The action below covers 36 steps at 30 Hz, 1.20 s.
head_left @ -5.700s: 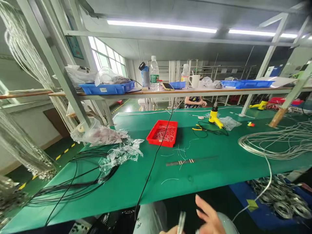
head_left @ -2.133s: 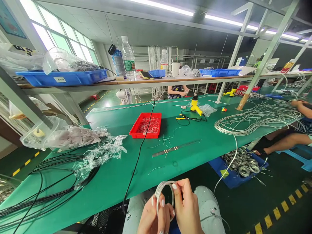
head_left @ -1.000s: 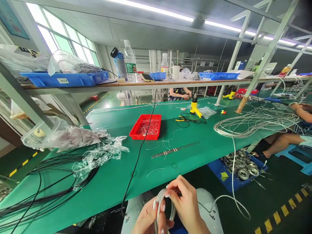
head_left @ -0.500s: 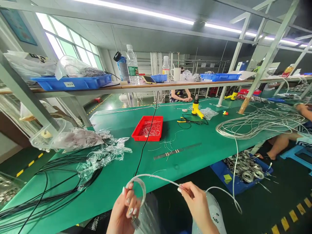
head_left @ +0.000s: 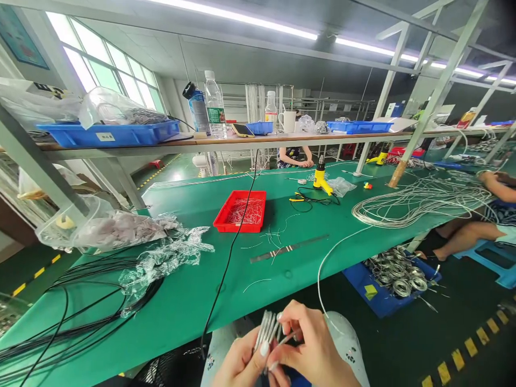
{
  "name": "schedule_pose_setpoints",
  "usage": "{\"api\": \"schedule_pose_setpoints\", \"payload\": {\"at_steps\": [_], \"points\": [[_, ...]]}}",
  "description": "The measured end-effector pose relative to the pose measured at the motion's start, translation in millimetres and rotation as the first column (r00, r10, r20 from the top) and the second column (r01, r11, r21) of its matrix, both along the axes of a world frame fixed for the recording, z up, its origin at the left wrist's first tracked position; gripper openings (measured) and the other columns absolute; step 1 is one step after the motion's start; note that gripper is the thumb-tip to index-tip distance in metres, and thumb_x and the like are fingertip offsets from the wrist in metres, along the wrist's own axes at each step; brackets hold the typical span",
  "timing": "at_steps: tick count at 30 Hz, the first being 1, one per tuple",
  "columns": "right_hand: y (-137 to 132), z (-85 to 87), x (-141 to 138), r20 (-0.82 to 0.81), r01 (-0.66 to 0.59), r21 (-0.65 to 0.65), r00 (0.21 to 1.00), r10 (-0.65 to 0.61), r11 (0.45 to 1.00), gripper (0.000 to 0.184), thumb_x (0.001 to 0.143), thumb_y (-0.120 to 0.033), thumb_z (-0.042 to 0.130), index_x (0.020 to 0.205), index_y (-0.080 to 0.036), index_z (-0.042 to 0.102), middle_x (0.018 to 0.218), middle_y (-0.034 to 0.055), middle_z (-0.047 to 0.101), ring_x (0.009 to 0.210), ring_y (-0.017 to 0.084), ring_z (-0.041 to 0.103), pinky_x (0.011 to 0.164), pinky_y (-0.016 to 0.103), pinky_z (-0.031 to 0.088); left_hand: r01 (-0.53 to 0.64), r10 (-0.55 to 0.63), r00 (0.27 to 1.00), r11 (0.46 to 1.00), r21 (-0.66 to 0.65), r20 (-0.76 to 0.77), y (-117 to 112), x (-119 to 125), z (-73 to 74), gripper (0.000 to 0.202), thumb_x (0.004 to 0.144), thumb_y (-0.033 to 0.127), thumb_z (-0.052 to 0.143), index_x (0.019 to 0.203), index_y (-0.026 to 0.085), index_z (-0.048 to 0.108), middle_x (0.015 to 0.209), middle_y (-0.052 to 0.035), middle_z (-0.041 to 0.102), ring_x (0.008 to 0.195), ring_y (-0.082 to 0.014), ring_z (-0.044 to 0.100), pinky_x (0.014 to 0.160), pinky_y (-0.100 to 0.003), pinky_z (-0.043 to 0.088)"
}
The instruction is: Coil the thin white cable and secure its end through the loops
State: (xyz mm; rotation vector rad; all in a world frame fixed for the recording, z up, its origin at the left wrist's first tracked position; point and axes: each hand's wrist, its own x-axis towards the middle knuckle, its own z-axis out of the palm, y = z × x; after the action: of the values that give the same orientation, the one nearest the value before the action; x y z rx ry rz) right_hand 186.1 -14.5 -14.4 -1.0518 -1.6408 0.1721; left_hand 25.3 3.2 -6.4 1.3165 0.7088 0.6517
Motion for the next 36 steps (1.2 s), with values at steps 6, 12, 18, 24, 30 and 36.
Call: {"api": "schedule_pose_setpoints", "payload": {"at_steps": [6, 12, 18, 24, 30, 36], "points": [[9, -6.6, 10, -0.256, -0.269, -0.244, 0.945, 0.205, 0.932, 0.04, 0.083, -0.056, 0.055, 0.069, -0.018, 0.058, 0.072, -0.0002, 0.052, 0.057, 0.007, 0.044, 0.05, 0.02, 0.035, -0.034, 0.088, 0.976, 0.965, -0.26, 0.199, -1, 4, -11.2, 0.043, 0.082, 0.055, 0.06, 0.074, 0.013, 0.062, 0.037, 0.0016, 0.051, 0.038, -0.0093, 0.042, 0.06, -0.025, 0.046], [16, -15.6, 9, -0.148, -0.022, -0.285, 0.989, -0.021, 0.958, 0.033, 0.08, -0.048, 0.064, 0.068, -0.018, 0.057, 0.064, -0.0018, 0.055, 0.054, 0.007, 0.044, 0.049, 0.02, 0.033, -0.029, 0.174, 0.916, 0.928, -0.372, 0.362, 3, 6, -20.6, 0.035, 0.085, 0.047, 0.06, 0.074, 0.014, 0.064, 0.033, 0.0088, 0.034, 0.032, -0.0058, 0.026, 0.054, -0.025, 0.046], [25, -35.8, 23, 0.0, 0.117, -0.311, 0.992, -0.123, 0.943, 0.026, 0.085, -0.043, 0.058, 0.074, -0.02, 0.056, 0.064, -0.0009, 0.061, 0.055, 0.01, 0.053, 0.053, 0.02, 0.041, -0.083, 0.328, 0.818, 0.88, -0.467, 0.473, 8, -1, -10.8, 0.028, 0.081, 0.039, 0.068, 0.075, 0.012, 0.067, 0.039, 0.0111, 0.024, 0.036, -0.0032, 0.02, 0.044, -0.017, 0.039], [33, -56.4, 61, -0.036, 0.253, -0.389, 0.957, -0.289, 0.886, 0.019, 0.084, -0.04, 0.058, 0.088, -0.022, 0.061, 0.074, 0.0007, 0.068, 0.06, 0.013, 0.062, 0.06, 0.025, 0.052, -0.145, 0.505, 0.655, 0.814, -0.562, 0.562, 17, -23, 3.6, 0.012, 0.079, 0.02, 0.073, 0.083, 0.013, 0.063, 0.044, 0.0128, 0.03, 0.038, -0.0013, 0.024, 0.047, -0.019, 0.041], [25, -62.4, 91, -0.071, 0.374, -0.346, 0.904, -0.422, 0.861, 0.026, 0.085, -0.043, 0.058, 0.081, -0.019, 0.066, 0.065, 0.0012, 0.066, 0.051, 0.013, 0.059, 0.047, 0.024, 0.049, -0.287, 0.54, 0.694, 0.814, -0.505, 0.476, 19, -21, 9.2, 0.028, 0.069, 0.023, 0.081, 0.087, 0.01, 0.063, 0.058, 0.0084, 0.047, 0.046, -0.0021, 0.037, 0.049, -0.018, 0.039], [-6, -10.0, 81, 0.492, 0.236, 0.135, 0.827, -0.271, 0.962, 0.011, 0.086, -0.019, 0.06, 0.077, -0.023, 0.066, 0.067, -0.0017, 0.065, 0.059, 0.012, 0.054, 0.057, 0.028, 0.037, -0.34, 0.394, 0.888, 0.91, -0.238, 0.239, 24, -13, 3.0, 0.025, 0.081, 0.039, 0.067, 0.088, 0.015, 0.063, 0.061, 0.0025, 0.053, 0.051, -0.0076, 0.042, 0.054, -0.021, 0.037]]}}
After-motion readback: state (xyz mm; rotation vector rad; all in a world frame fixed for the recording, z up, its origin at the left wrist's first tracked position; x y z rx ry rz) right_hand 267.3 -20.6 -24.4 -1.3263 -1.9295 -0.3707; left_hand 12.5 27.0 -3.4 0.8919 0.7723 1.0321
